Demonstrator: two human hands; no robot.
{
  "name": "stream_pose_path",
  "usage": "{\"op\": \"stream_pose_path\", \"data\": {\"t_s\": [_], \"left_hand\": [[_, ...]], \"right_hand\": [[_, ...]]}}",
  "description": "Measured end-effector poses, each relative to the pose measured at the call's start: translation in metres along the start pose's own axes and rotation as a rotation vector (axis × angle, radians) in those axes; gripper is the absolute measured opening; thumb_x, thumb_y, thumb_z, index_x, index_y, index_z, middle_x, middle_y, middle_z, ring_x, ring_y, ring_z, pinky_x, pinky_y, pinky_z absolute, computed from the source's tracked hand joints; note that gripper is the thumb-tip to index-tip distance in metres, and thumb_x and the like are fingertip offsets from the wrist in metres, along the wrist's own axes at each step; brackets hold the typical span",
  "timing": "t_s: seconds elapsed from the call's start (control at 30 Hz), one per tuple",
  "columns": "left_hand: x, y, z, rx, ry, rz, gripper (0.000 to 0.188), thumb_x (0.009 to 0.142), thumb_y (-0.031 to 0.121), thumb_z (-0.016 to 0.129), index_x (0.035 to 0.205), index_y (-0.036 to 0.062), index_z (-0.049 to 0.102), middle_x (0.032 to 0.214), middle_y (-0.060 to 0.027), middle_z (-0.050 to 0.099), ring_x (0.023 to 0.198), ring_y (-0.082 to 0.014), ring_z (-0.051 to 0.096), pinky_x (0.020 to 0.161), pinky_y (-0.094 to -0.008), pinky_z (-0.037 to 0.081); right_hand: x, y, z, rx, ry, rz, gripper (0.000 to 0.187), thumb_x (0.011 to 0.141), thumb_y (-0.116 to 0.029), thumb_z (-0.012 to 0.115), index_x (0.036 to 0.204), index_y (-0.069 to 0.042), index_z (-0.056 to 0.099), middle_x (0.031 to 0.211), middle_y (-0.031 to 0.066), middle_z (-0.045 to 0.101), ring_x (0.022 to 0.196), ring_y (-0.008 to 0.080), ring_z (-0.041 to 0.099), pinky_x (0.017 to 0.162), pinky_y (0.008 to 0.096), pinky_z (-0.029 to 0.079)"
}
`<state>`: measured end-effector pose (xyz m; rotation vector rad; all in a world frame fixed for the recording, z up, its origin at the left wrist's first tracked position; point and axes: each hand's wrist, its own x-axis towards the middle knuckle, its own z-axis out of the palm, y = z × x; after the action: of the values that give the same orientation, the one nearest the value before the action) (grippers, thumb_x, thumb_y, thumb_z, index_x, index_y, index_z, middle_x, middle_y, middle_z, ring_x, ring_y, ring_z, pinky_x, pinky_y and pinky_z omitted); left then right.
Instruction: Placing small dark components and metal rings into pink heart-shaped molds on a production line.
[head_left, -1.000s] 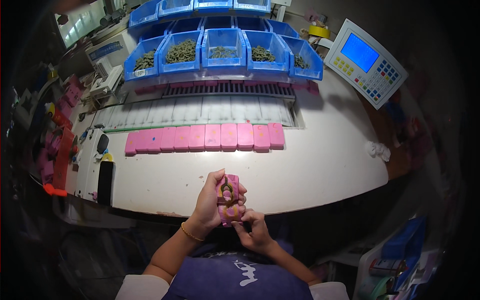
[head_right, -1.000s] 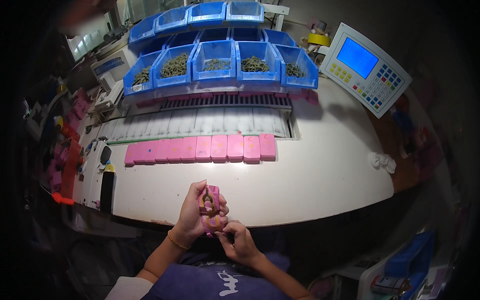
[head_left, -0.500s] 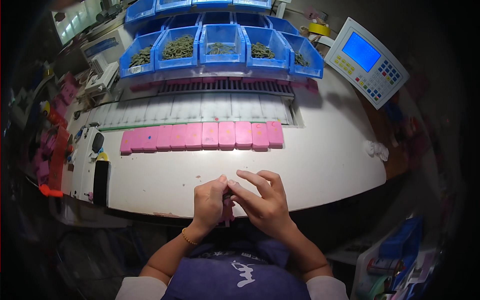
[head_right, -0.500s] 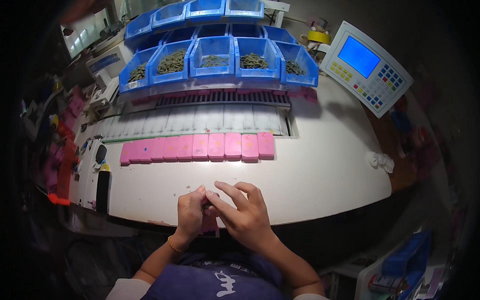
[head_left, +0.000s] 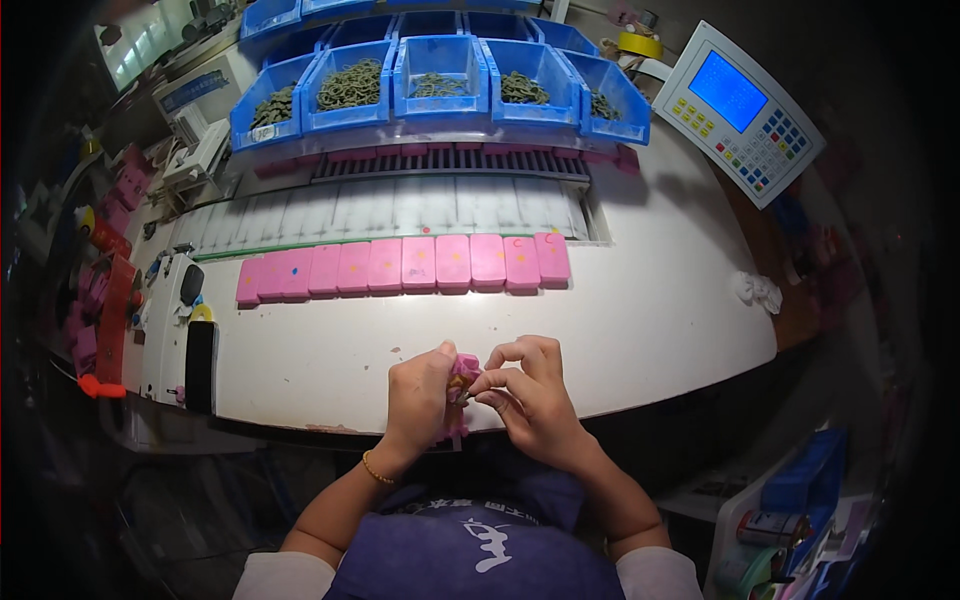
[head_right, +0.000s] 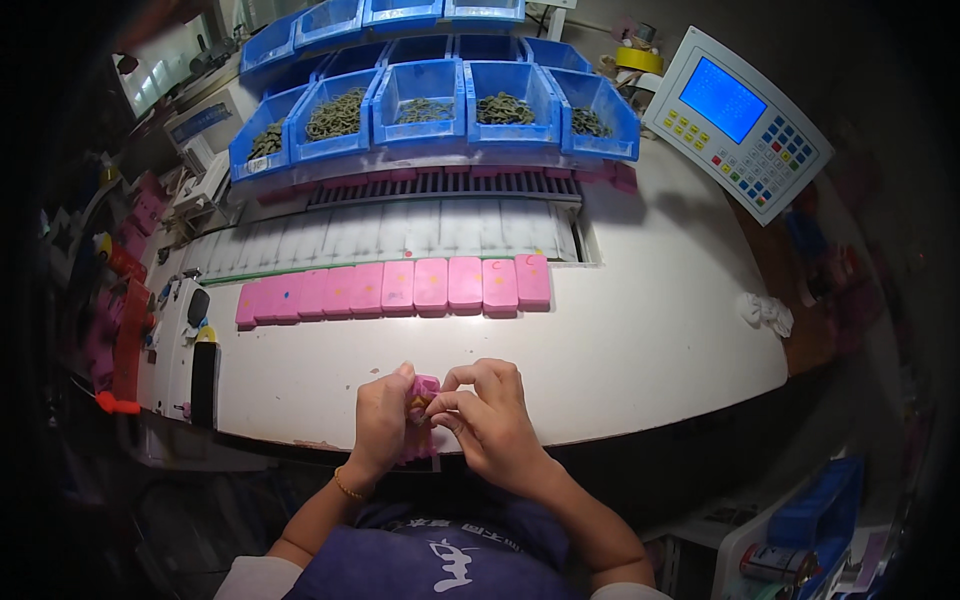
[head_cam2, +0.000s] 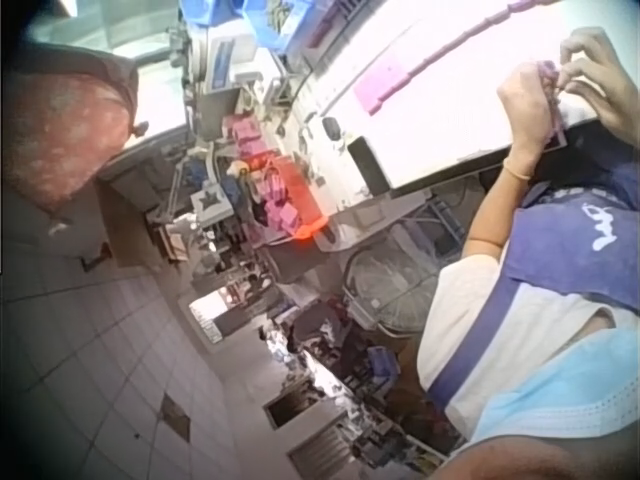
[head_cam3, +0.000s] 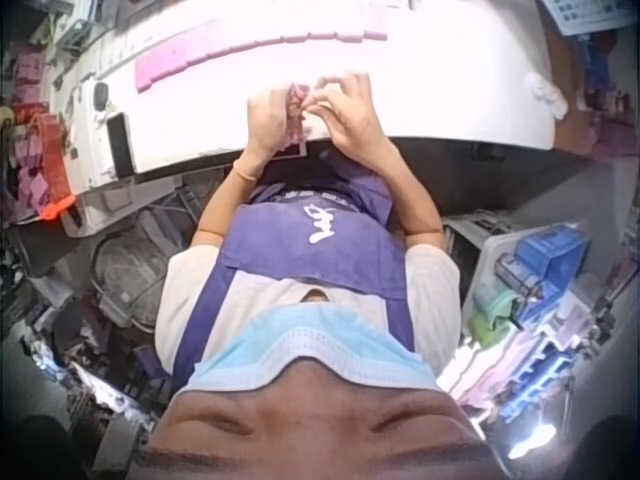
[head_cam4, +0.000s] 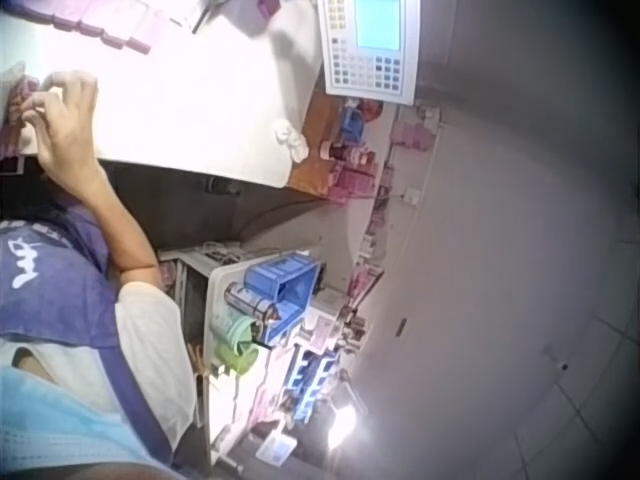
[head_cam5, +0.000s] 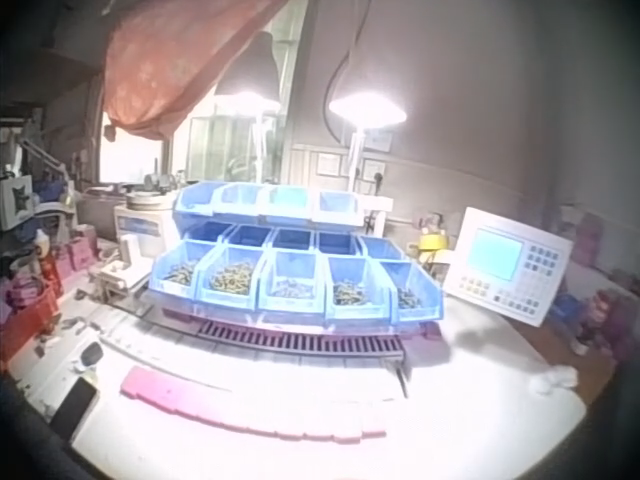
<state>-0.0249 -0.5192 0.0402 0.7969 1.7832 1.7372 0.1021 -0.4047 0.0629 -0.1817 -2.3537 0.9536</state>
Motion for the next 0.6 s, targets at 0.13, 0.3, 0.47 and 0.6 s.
{"op": "stream_pose_path", "data": {"t_s": [0.13, 0.3, 0.47, 0.6], "left_hand": [[0.007, 0.000, 0.000, -0.218, -0.037, -0.255, 0.050, 0.104, 0.030, 0.042, 0.080, -0.0060, 0.067, 0.063, -0.0063, 0.060, 0.055, -0.0113, 0.053, 0.054, -0.0273, 0.047], [0.013, -0.003, 0.002, -0.344, -0.003, -0.394, 0.056, 0.104, 0.037, 0.039, 0.085, -0.0071, 0.068, 0.071, -0.0115, 0.066, 0.059, -0.0143, 0.060, 0.056, -0.0278, 0.053], [0.015, -0.019, 0.004, -0.407, -0.015, -0.424, 0.052, 0.100, 0.044, 0.043, 0.091, -0.0039, 0.063, 0.072, -0.0123, 0.064, 0.055, -0.0178, 0.061, 0.050, -0.0343, 0.056], [0.014, -0.028, 0.001, -0.457, 0.168, -0.487, 0.048, 0.097, 0.049, 0.050, 0.093, 0.0019, 0.058, 0.071, -0.0112, 0.062, 0.052, -0.0176, 0.059, 0.048, -0.0339, 0.055]], "right_hand": [[-0.005, 0.004, 0.006, -0.068, 0.051, -0.084, 0.019, 0.077, -0.002, 0.074, 0.092, -0.012, 0.067, 0.106, 0.0017, 0.056, 0.104, 0.0281, 0.045, 0.093, 0.0403, 0.038], [-0.009, -0.001, 0.005, -0.098, 0.117, -0.207, 0.016, 0.077, -0.004, 0.075, 0.090, -0.010, 0.067, 0.101, 0.0022, 0.057, 0.098, 0.0268, 0.049, 0.092, 0.0396, 0.040], [-0.017, 0.045, -0.006, -0.002, 0.282, 0.234, 0.014, 0.084, -0.006, 0.072, 0.098, -0.005, 0.069, 0.102, 0.0077, 0.060, 0.098, 0.0261, 0.051, 0.087, 0.0372, 0.043], [-0.009, 0.093, -0.023, 0.098, 0.280, 0.518, 0.017, 0.088, -0.008, 0.069, 0.105, -0.004, 0.069, 0.106, 0.0105, 0.062, 0.100, 0.0275, 0.055, 0.088, 0.0360, 0.047]]}}
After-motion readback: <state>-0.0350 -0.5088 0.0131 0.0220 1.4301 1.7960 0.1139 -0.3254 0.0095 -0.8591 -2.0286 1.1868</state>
